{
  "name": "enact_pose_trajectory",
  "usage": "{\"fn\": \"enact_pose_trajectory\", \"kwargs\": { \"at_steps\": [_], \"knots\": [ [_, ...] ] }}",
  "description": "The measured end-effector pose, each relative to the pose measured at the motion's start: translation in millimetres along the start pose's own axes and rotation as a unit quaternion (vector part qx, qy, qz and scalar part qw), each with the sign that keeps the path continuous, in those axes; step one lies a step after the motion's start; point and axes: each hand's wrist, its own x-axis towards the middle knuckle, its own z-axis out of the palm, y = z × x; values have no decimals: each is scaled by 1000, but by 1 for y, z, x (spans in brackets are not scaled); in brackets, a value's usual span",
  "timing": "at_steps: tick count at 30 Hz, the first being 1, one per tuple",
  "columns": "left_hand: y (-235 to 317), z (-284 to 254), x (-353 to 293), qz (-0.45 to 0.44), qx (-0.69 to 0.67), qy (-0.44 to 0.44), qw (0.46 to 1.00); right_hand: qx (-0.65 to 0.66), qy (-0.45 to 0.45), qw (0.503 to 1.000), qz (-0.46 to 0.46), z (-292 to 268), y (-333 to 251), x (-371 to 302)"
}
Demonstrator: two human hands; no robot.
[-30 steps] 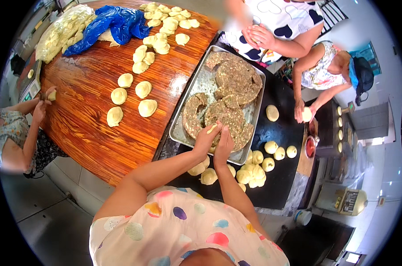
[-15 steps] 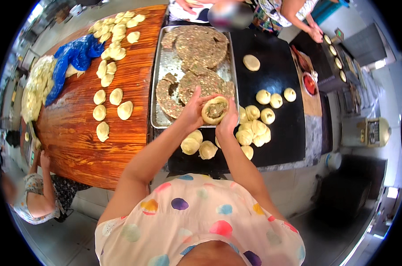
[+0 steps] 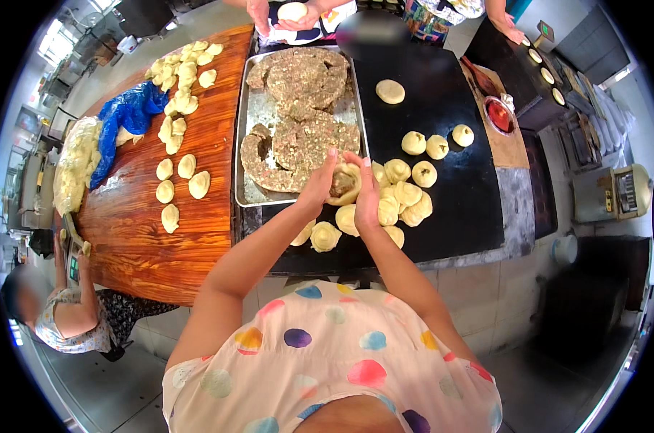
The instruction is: The person picks up circular pieces of dough from a table, places a scoop of meat filling in the center, and pinches the edges together to form sealed buns.
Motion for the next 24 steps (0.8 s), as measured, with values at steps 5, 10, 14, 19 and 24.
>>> {"fn": "enact_pose_trajectory", "kwargs": {
  "at_steps": [5,10,14,19,24],
  "knots": [
    [6,25,15,-23,-64,-50,996,-123,42,987,-93,-12,-19,7],
    [-7,64,-21,48,-243,20,969,-33,77,995,-52,-22,-29,5],
    [-23,77,-25,125,-93,111,982,-136,70,974,-168,-23,-26,-12],
    [-21,84,-23,158,-15,93,983,-192,43,948,-251,-35,-30,-8],
    [28,81,-26,-25,-61,-46,997,44,-28,998,-47,-46,-77,-8]
  ]
}}
